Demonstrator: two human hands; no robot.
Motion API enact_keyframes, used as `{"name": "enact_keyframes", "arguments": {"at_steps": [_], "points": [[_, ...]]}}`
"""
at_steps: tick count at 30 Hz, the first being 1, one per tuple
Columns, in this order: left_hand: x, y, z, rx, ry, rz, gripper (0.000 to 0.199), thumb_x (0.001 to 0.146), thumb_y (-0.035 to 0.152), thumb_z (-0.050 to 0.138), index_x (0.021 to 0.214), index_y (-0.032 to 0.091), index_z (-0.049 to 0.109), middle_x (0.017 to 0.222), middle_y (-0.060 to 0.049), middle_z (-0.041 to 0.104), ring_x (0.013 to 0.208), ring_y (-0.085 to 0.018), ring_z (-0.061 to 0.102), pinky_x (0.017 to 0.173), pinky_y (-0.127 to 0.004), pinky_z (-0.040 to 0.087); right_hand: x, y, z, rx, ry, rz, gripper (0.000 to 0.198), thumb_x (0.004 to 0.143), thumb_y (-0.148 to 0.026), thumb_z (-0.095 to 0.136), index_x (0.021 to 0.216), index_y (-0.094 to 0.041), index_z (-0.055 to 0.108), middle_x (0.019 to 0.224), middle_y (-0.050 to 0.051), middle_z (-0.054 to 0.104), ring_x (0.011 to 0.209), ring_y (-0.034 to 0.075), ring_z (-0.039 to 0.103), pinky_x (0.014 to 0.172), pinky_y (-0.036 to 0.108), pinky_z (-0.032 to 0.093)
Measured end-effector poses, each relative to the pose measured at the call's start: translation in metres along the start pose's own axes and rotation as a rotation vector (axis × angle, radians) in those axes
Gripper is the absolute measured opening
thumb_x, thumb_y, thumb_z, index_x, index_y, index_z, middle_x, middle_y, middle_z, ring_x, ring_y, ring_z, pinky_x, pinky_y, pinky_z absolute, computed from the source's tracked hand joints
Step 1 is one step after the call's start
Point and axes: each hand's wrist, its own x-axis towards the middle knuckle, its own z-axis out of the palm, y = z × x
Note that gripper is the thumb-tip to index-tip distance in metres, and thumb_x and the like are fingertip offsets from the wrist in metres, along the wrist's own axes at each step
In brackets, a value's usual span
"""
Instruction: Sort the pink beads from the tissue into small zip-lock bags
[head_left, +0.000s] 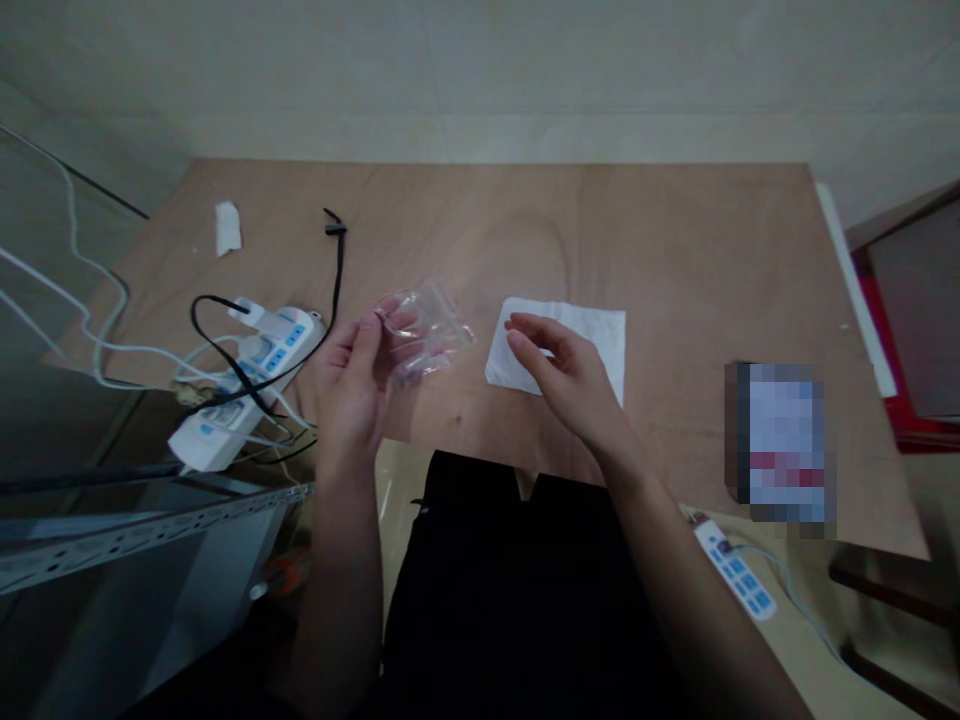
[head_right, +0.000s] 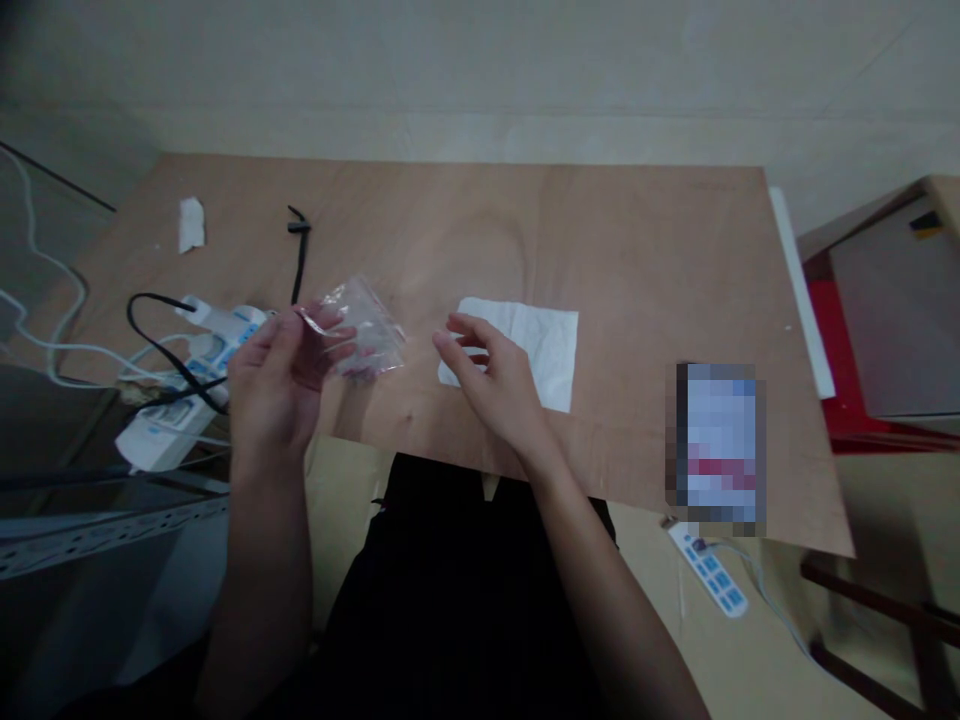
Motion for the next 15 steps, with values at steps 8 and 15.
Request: {"name": "enact_keyframes", "arguments": {"at_steps": [8, 15], "points": [[-0.015, -0.032, 0.041, -0.178, -0.097, -0.276, 0.03, 0.083, 0.046, 0.065, 0.096, 0.02, 0.066, 0.096, -0.007, 0.074, 0.082, -0.018, 0.071, 0.073, -0.03, 0.057, -0.004, -0.013, -0.004, 0.087, -0.03, 0.014, 0.018, 0.077, -0.038, 0.073, 0.077, -0.02, 0.076, 0.075, 0.001, 0.074, 0.067, 0.013, 0.064, 0.063, 0.027, 0.052], [-0.031, -0.025, 0.059, 0.148, 0.172, 0.057, 0.031, 0.079, 0.049, 0.07, 0.083, 0.02, 0.06, 0.077, 0.0, 0.067, 0.069, -0.011, 0.063, 0.065, -0.023, 0.05, -0.013, -0.02, -0.014, -0.378, 0.11, -0.327, 0.018, 0.086, -0.024, 0.064, 0.098, -0.026, 0.077, 0.083, 0.001, 0.075, 0.069, 0.014, 0.065, 0.067, 0.03, 0.053]]}}
